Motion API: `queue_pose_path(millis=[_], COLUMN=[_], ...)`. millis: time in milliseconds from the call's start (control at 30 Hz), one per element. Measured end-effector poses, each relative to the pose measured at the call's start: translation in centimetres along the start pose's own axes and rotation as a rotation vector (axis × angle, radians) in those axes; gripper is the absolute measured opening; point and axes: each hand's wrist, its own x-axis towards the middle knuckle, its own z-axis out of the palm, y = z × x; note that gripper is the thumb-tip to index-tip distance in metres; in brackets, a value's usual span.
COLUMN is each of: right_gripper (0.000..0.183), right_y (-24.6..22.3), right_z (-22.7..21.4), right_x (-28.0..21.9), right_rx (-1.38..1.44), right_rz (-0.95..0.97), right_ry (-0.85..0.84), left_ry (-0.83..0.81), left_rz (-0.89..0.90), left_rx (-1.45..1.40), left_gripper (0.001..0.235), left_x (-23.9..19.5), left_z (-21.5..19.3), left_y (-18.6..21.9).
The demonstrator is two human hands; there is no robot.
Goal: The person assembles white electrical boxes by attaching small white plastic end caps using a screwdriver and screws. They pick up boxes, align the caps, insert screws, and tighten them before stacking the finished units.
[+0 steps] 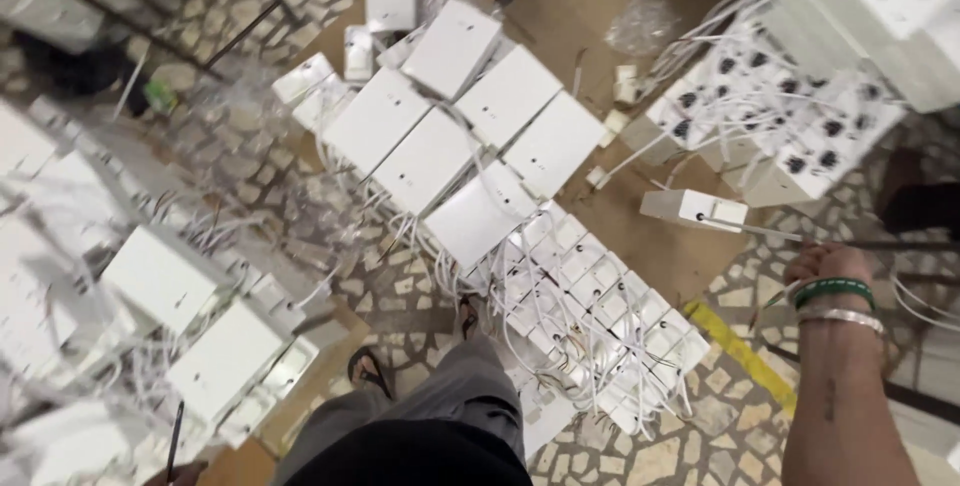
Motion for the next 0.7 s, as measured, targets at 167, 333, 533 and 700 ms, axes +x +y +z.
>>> queue_pose_path(millis=[167,333,533,700], right_gripper=[0.034,0.033,0.032,0.031], right_y=[1.8,2.8,4.4,6.3], right_z=[4.8,1.7,5.5,9.7], right_x=[3.9,7.5,3.0,-1.2], right_rx=[-0.132,-0.113,-0.285,-0.464], right_rz=[0.014,0.172,0.164,0.086], right_ry=[0.200,-0.017,0.082,0.038], left_ry=[0.120,0.146,0.176,0.140], left_rz=[-0.092,-0.058,-0.033,-0.094], left_rx=[-0.072,-0.026,-0.078,-0.327], left_gripper=[0.033,0.031,0.027,0.025], left_x=[-3.7,-5.7,-7.8,-8.7], left_z=[0.3,3.4,6.8,9.2], left_y=[-2.6,-4.9,-10.4,-10.3])
